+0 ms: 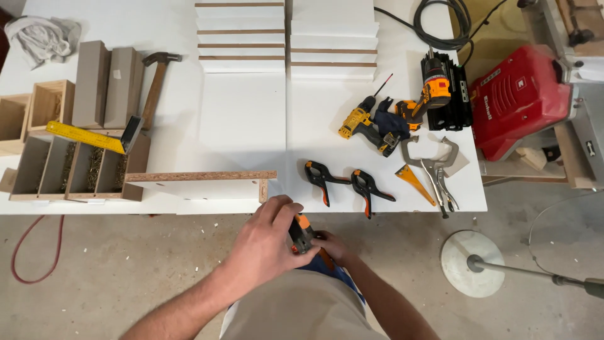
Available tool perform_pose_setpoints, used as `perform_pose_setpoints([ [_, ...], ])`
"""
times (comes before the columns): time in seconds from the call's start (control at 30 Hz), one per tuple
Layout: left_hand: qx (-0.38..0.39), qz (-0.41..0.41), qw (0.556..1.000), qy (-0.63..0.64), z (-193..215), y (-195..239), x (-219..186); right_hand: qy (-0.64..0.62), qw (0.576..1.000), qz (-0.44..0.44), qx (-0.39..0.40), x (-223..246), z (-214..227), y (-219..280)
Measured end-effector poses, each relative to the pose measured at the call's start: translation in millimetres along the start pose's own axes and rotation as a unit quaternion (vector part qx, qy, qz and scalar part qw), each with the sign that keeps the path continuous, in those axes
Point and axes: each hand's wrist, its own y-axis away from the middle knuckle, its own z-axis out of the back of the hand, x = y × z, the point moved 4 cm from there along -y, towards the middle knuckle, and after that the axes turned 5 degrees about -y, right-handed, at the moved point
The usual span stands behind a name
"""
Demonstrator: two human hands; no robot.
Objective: Assembling white wooden panels using bar clamps and a drill on a workbench
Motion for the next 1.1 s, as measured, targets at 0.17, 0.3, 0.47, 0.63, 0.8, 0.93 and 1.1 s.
perform_pose_setpoints([
  [0.17,0.010,-0.021,1.000,-0.015,14,-26,2,-0.022,1.000,0.000,-0.007,-38,4,-38],
  [0.3,0.005,-0.037,0.997,-0.074,0,-40,6,0.084,0.996,0.021,0.013,-41,-1,-68],
  [0.47,-0.016,-0.012,0.996,-0.090,12,-38,14,0.091,0.992,0.081,0.028,-22,1,-90],
  [0.63,-0.072,-0.011,0.995,-0.074,5,-42,36,0.004,0.991,0.127,0.045,-39,0,-137],
  [0.8,-0.138,-0.028,0.986,-0.090,-7,-48,50,-0.018,0.990,0.129,0.051,-32,-9,-133],
  [0.93,-0.122,-0.018,0.990,-0.068,-13,-49,60,-0.018,0.994,0.104,0.039,-16,-15,-111],
  [1.1,-0.103,-0.020,0.992,-0.074,-15,-48,61,-0.029,0.994,0.104,0.022,-15,-14,-107],
])
